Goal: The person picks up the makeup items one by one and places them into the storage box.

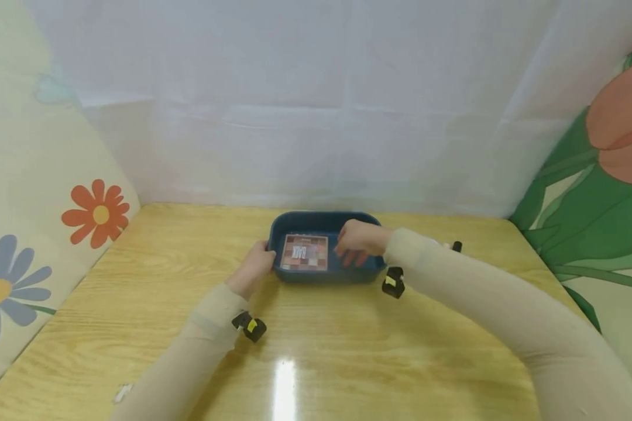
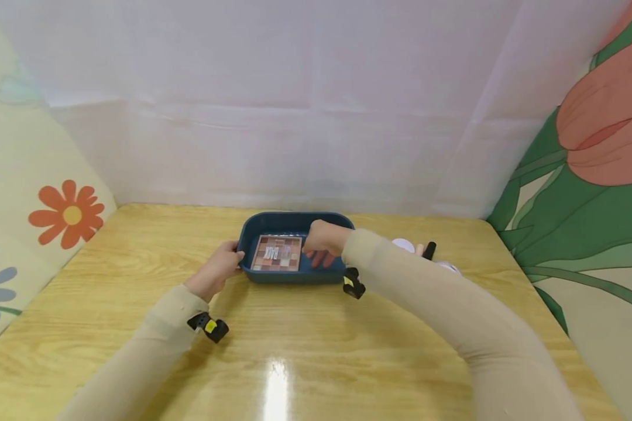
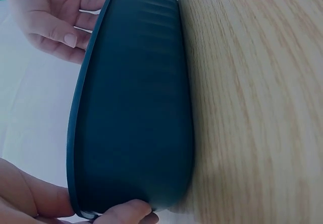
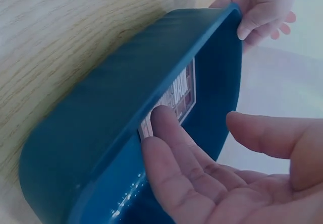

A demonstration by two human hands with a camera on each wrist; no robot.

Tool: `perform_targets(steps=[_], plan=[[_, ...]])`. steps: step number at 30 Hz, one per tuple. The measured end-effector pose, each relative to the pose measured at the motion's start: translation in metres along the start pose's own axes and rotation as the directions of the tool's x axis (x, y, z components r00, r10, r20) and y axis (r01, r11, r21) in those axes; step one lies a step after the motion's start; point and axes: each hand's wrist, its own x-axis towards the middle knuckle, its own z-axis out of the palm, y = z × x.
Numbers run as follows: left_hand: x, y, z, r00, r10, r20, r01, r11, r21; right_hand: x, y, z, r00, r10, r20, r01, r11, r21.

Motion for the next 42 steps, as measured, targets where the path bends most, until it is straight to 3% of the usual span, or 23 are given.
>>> perform_targets(steps=[18,31,42], plan=[[-0.001,0.002,0.003,1.000,0.011,0.000,-0.011,1.000,-0.007,-0.018,0.014,-0.011,0.995,-0.036,-0.094,0.039,0.999,0.032],[0.001,0.003,0.002,1.000,0.012,0.004,-0.012,0.999,-0.034,-0.041,0.028,-0.028,0.993,-0.067,-0.097,0.071,0.997,0.033],[0.001,0.002,0.002,1.000,0.009,0.003,-0.009,1.000,-0.002,-0.049,0.036,-0.032,0.989,-0.103,-0.110,0.110,0.992,0.059]])
